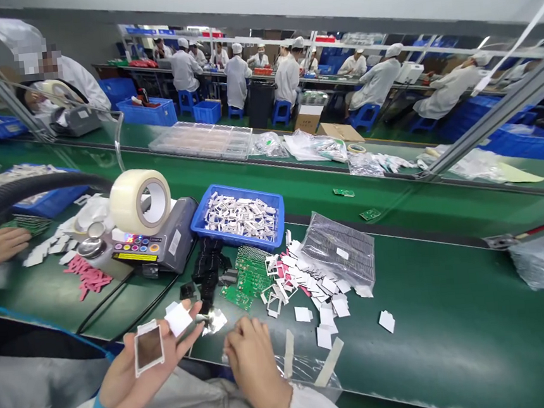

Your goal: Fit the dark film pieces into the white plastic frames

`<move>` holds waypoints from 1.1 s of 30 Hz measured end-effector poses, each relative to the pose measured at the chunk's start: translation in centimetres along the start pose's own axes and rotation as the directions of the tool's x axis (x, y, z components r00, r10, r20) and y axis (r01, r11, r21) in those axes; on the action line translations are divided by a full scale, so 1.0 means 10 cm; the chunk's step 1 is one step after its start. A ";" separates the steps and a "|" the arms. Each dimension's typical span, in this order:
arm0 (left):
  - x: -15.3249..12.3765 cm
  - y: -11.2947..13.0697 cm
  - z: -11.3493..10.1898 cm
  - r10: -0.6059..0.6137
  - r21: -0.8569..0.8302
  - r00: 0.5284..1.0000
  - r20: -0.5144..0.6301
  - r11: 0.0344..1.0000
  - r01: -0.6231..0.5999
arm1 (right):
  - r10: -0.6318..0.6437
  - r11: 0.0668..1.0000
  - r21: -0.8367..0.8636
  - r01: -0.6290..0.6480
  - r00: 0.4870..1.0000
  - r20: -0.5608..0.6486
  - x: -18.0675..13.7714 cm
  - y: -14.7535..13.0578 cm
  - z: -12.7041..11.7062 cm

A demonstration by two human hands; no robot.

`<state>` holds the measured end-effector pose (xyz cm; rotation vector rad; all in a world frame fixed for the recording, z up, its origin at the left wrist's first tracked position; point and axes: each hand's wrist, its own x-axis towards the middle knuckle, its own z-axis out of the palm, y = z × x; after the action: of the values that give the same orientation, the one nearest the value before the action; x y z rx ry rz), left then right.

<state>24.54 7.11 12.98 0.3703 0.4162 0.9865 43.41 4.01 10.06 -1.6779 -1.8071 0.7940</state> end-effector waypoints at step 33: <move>0.11 -0.29 0.38 0.045 0.066 0.962 -0.269 0.997 -0.028 | -0.535 0.843 -0.254 0.474 0.788 -0.304 0.06 -0.75 -0.55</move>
<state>29.05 6.15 14.72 0.3001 0.6909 1.0666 42.26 4.52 19.31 -1.2201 -1.9484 0.0871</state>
